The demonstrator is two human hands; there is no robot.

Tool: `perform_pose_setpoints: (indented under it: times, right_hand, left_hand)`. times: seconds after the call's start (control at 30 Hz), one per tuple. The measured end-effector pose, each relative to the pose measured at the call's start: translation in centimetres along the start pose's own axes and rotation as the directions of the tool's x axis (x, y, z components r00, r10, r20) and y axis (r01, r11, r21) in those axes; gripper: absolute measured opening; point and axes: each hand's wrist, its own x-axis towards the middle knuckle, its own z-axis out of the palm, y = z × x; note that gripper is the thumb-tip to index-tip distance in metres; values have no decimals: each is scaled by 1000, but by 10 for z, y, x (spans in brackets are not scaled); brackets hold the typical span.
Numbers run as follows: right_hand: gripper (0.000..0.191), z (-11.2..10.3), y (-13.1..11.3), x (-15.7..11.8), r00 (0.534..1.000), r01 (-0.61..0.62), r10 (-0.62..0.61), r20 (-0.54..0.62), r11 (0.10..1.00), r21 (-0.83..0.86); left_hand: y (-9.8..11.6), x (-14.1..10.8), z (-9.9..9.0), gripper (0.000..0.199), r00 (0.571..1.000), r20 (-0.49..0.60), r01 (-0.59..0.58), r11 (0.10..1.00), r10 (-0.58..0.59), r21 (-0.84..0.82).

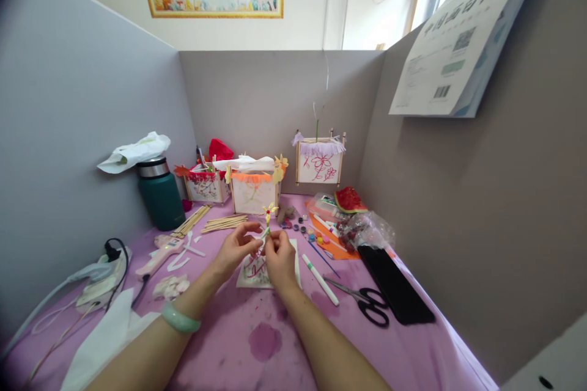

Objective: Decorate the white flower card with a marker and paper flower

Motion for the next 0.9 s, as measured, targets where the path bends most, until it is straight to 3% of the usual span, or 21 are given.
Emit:
perform_pose_setpoints:
  times: [0.1, 0.23, 0.3, 0.43, 0.53, 0.63, 0.73, 0.8, 0.9]
  right_hand:
    - [16, 1, -4, -3, 997, 80, -78, 25, 993, -87]
    - [18, 3, -8, -8, 995, 102, -100, 27, 985, -136]
    - [18, 3, -6, -9, 995, 104, -103, 15, 982, -157]
    - [17, 3, -2, -9, 992, 124, -119, 38, 970, -210]
    - [17, 4, -2, -11, 990, 137, -125, 70, 966, -221]
    - [15, 5, -4, -14, 985, 150, -130, 109, 967, -205]
    - [14, 6, -5, -14, 986, 131, -113, 125, 980, -147]
    - [16, 6, -3, -9, 990, 79, -71, 122, 995, -62]
    - [21, 4, 2, 0, 989, -67, 52, 141, 992, 104]
  left_hand:
    - [-1, -4, 1, 23, 977, -64, -173, 932, 204, 320]
    - [-2, -10, 1, 18, 868, -126, -341, 762, 480, 551]
    - [-4, -12, 0, 20, 821, -65, -412, 667, 568, 621]
    - [-4, -12, -1, 16, 791, 89, -497, 551, 605, 670]
    - [-1, -8, -2, 13, 802, 20, -455, 589, 597, 668]
    - [1, -3, -6, 15, 850, -70, -392, 717, 521, 577]
    - [3, 1, -9, 20, 892, -84, -353, 801, 444, 483]
    - [4, 0, -10, 15, 890, -39, -381, 786, 455, 488]
    - [8, -6, -8, 15, 842, 41, -479, 709, 538, 518]
